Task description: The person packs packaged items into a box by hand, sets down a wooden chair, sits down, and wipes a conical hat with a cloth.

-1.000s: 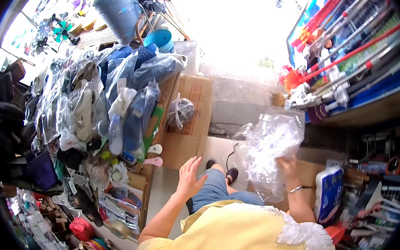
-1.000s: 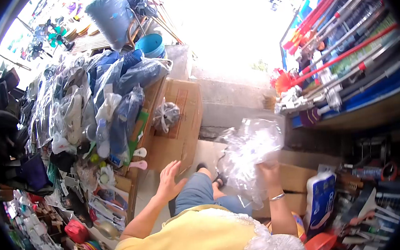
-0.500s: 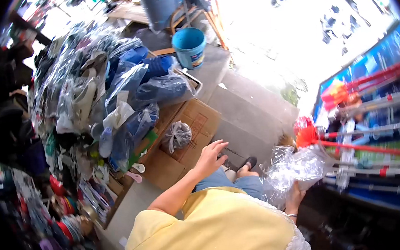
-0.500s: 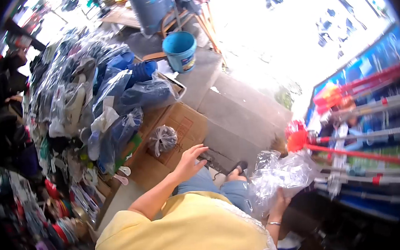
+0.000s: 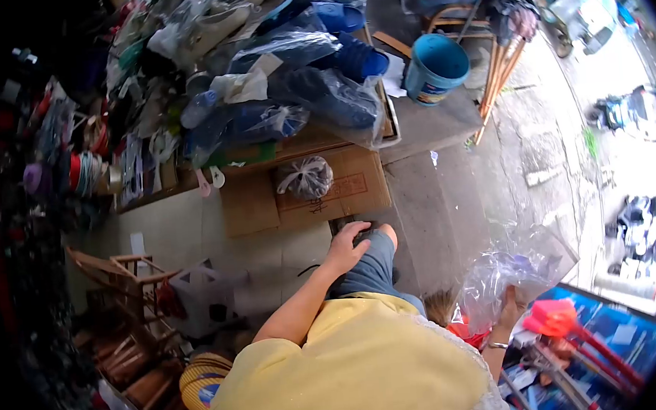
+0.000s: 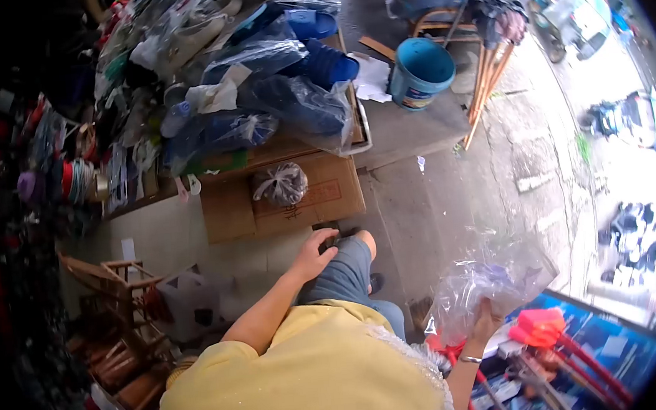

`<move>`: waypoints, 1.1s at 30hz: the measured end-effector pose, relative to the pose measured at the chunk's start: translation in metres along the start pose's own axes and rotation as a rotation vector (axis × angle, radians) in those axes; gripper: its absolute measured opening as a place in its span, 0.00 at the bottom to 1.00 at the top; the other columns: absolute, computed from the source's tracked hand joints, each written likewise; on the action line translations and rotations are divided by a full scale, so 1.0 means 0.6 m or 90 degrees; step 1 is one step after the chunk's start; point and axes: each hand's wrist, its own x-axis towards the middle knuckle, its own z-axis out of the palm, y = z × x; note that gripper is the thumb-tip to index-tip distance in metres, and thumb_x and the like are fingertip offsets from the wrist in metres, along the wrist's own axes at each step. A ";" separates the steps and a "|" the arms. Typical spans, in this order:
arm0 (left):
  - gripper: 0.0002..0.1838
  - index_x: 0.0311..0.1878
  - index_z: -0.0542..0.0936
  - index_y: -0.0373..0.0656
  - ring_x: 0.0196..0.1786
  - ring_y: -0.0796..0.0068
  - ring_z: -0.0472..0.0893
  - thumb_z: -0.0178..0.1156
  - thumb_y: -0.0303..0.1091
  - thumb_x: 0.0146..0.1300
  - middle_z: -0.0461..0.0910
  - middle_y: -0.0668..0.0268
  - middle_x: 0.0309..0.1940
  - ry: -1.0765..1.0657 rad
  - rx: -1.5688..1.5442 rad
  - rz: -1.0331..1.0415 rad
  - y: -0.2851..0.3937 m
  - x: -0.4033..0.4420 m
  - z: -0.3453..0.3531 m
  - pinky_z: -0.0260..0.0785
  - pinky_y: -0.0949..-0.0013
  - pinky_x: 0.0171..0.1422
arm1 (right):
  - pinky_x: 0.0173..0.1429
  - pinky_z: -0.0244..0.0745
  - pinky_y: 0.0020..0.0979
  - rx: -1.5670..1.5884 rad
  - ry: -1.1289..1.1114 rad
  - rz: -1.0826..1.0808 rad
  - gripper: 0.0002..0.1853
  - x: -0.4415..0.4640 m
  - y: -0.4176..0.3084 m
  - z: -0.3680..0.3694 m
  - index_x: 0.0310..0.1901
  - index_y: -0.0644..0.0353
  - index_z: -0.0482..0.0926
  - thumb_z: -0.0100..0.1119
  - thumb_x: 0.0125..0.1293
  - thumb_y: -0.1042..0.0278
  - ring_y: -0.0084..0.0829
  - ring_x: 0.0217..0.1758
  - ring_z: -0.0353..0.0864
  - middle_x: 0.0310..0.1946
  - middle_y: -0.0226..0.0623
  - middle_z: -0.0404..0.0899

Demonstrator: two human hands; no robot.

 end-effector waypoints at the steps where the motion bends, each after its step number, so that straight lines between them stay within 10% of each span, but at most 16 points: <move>1: 0.22 0.56 0.74 0.41 0.56 0.61 0.74 0.62 0.32 0.57 0.75 0.57 0.54 0.040 -0.040 -0.067 -0.021 0.014 0.005 0.65 0.64 0.62 | 0.38 0.70 0.20 0.013 -0.066 -0.003 0.06 0.051 0.024 -0.006 0.39 0.62 0.80 0.61 0.60 0.79 0.18 0.34 0.75 0.36 0.28 0.79; 10: 0.29 0.67 0.57 0.60 0.59 0.68 0.70 0.52 0.54 0.66 0.71 0.66 0.56 0.410 -0.737 -0.365 -0.084 0.206 -0.037 0.65 0.56 0.59 | 0.39 0.71 0.21 -0.118 -0.222 -0.035 0.07 0.301 -0.056 0.264 0.39 0.65 0.78 0.59 0.58 0.81 0.18 0.33 0.75 0.32 0.27 0.79; 20: 0.24 0.59 0.67 0.48 0.48 0.72 0.73 0.47 0.54 0.69 0.71 0.68 0.45 0.669 -1.009 -0.314 -0.150 0.312 0.007 0.66 0.62 0.57 | 0.34 0.68 0.22 -0.274 -0.348 -0.071 0.03 0.662 -0.036 0.578 0.27 0.62 0.82 0.64 0.57 0.76 0.16 0.29 0.74 0.26 0.26 0.80; 22: 0.20 0.53 0.71 0.47 0.34 0.81 0.71 0.47 0.52 0.70 0.73 0.74 0.33 0.775 -0.956 -0.406 -0.110 0.324 0.012 0.68 0.70 0.43 | 0.41 0.73 0.26 -0.407 -0.411 -0.088 0.19 0.793 -0.018 0.652 0.47 0.66 0.75 0.67 0.54 0.73 0.25 0.34 0.80 0.31 0.35 0.83; 33: 0.23 0.63 0.65 0.46 0.43 0.79 0.75 0.50 0.44 0.69 0.73 0.71 0.42 1.060 -0.749 -0.722 -0.026 0.548 0.106 0.69 0.75 0.45 | 0.47 0.74 0.45 -1.145 -0.728 -0.300 0.16 1.318 0.310 1.086 0.47 0.59 0.76 0.57 0.57 0.65 0.48 0.44 0.79 0.41 0.47 0.79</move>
